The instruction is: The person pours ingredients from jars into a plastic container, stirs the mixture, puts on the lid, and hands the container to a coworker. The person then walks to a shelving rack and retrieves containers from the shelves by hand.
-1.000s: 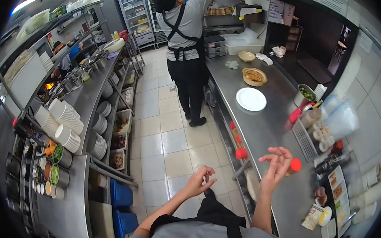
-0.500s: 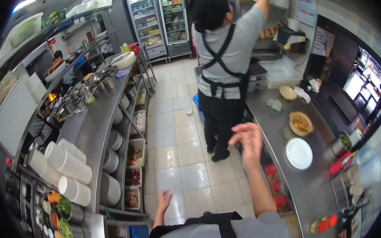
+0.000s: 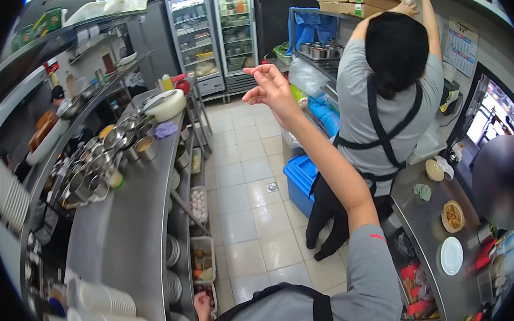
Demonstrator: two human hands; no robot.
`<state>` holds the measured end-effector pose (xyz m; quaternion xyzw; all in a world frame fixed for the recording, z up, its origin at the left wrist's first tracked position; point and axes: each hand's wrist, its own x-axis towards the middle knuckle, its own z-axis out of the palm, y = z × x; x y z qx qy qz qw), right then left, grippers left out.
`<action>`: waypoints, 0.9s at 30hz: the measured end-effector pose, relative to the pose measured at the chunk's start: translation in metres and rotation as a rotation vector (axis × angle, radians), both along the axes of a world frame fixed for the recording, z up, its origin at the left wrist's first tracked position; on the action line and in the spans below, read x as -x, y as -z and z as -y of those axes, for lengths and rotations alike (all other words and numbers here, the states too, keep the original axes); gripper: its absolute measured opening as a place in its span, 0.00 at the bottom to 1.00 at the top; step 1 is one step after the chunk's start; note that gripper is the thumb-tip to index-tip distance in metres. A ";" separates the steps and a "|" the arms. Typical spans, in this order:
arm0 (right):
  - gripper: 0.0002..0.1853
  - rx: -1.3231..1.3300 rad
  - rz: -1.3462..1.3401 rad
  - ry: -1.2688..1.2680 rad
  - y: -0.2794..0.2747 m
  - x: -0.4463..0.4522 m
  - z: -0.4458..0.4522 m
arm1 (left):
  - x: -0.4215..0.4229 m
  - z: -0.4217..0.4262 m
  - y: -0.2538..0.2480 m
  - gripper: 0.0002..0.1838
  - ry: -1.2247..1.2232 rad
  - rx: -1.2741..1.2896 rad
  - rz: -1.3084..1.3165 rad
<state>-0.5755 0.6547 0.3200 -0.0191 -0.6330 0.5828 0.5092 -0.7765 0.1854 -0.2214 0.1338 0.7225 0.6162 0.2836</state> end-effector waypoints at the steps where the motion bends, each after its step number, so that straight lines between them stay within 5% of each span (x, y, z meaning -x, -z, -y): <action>1: 0.11 0.038 0.024 0.036 -0.005 0.010 -0.026 | 0.045 -0.053 0.032 0.10 0.064 0.128 -0.073; 2: 0.10 0.034 0.055 0.120 -0.009 0.016 -0.050 | 0.049 -0.118 -0.046 0.09 0.135 0.069 -0.284; 3: 0.10 0.031 0.082 0.201 -0.011 0.019 -0.075 | 0.075 -0.176 -0.063 0.09 0.276 -0.063 -0.431; 4: 0.09 0.026 0.107 0.279 -0.013 0.021 -0.102 | 0.080 -0.229 -0.127 0.09 0.393 -0.124 -0.307; 5: 0.10 0.039 0.103 0.341 -0.015 0.020 -0.131 | 0.111 -0.289 -0.099 0.10 0.448 -0.197 -0.360; 10: 0.10 0.090 -0.026 0.540 -0.028 0.007 -0.279 | 0.143 -0.476 -0.210 0.11 0.572 -0.231 -0.390; 16: 0.10 0.089 0.161 0.672 -0.054 0.059 -0.473 | 0.207 -0.580 -0.161 0.10 0.473 -0.194 -0.515; 20: 0.13 -0.031 0.277 0.775 -0.066 0.129 -0.591 | 0.256 -0.596 -0.114 0.09 0.309 -0.110 -0.051; 27: 0.09 -0.276 0.204 0.907 -0.102 0.220 -0.791 | 0.370 -0.705 -0.021 0.06 0.224 0.098 -0.189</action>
